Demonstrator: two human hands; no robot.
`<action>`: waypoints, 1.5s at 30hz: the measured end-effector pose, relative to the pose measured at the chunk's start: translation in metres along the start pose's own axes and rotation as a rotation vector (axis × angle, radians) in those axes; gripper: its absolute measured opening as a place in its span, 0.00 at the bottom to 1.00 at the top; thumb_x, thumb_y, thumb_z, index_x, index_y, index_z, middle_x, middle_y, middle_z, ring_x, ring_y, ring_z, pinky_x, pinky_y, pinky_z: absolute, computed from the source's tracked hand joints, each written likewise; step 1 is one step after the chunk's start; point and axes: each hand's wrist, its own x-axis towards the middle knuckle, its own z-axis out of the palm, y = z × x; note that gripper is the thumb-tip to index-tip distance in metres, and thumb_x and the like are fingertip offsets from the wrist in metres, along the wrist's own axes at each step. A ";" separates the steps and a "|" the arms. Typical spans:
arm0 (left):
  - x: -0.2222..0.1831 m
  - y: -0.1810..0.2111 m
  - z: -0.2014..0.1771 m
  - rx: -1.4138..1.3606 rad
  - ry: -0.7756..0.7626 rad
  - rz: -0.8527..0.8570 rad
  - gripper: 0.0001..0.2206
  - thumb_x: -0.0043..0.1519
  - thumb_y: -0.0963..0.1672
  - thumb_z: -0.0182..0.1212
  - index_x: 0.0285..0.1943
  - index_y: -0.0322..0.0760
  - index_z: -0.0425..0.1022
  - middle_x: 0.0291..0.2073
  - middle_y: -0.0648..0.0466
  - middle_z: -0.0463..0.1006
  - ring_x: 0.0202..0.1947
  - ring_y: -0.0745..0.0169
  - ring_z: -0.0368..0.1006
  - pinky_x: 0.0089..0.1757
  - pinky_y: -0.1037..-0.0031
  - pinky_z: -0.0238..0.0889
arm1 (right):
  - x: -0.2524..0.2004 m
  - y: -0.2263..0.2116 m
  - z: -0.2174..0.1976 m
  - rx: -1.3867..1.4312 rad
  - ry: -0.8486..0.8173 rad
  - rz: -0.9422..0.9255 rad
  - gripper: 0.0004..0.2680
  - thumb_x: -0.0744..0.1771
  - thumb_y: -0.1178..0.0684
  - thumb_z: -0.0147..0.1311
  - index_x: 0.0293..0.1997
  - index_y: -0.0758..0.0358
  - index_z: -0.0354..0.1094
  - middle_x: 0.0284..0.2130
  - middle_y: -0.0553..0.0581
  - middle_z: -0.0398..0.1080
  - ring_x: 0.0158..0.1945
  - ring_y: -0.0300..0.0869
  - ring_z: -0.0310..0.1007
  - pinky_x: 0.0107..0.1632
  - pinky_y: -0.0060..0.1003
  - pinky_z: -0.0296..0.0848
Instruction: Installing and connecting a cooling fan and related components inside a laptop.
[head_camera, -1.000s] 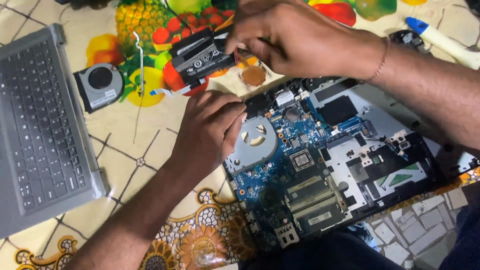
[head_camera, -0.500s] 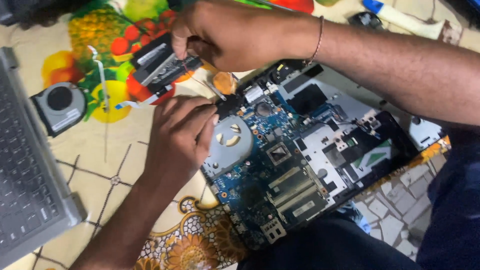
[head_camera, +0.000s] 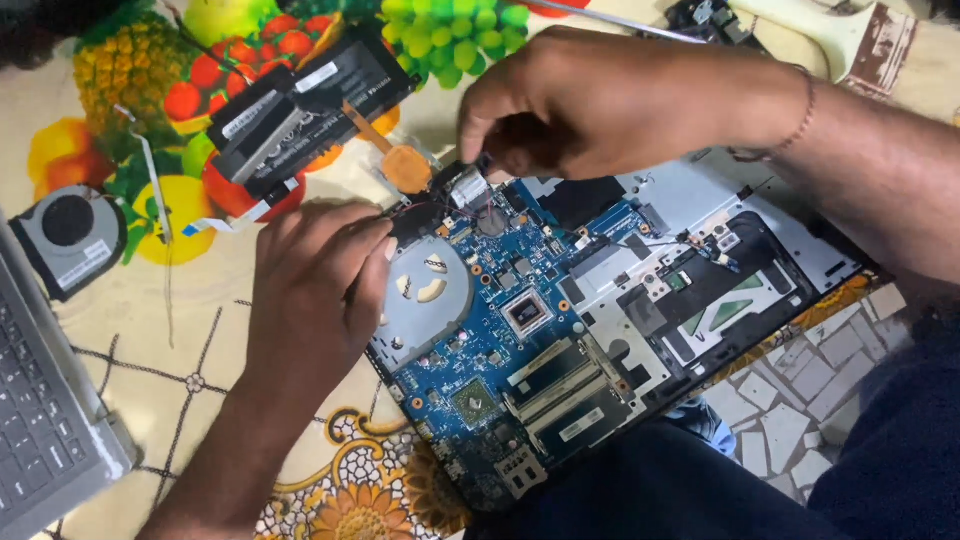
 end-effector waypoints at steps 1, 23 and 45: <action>0.000 -0.002 0.001 -0.007 0.031 0.039 0.06 0.70 0.38 0.55 0.51 0.27 0.75 0.51 0.42 0.79 0.50 0.43 0.75 0.51 0.55 0.62 | -0.006 0.002 0.000 -0.004 0.012 0.008 0.10 0.66 0.59 0.57 0.53 0.60 0.73 0.42 0.54 0.80 0.38 0.41 0.80 0.39 0.37 0.76; -0.003 -0.004 -0.001 -0.018 -0.022 -0.033 0.13 0.72 0.40 0.52 0.64 0.29 0.70 0.58 0.42 0.73 0.57 0.41 0.70 0.54 0.53 0.62 | -0.024 0.043 0.019 -0.135 0.375 -0.120 0.05 0.68 0.68 0.58 0.47 0.76 0.74 0.42 0.67 0.78 0.46 0.50 0.80 0.50 0.43 0.80; 0.002 0.000 0.004 0.069 0.012 0.022 0.13 0.64 0.33 0.57 0.57 0.30 0.72 0.54 0.47 0.75 0.52 0.42 0.69 0.48 0.55 0.60 | -0.029 0.061 0.035 -0.403 0.441 -0.015 0.03 0.70 0.61 0.65 0.45 0.69 0.77 0.34 0.60 0.79 0.32 0.45 0.80 0.35 0.43 0.77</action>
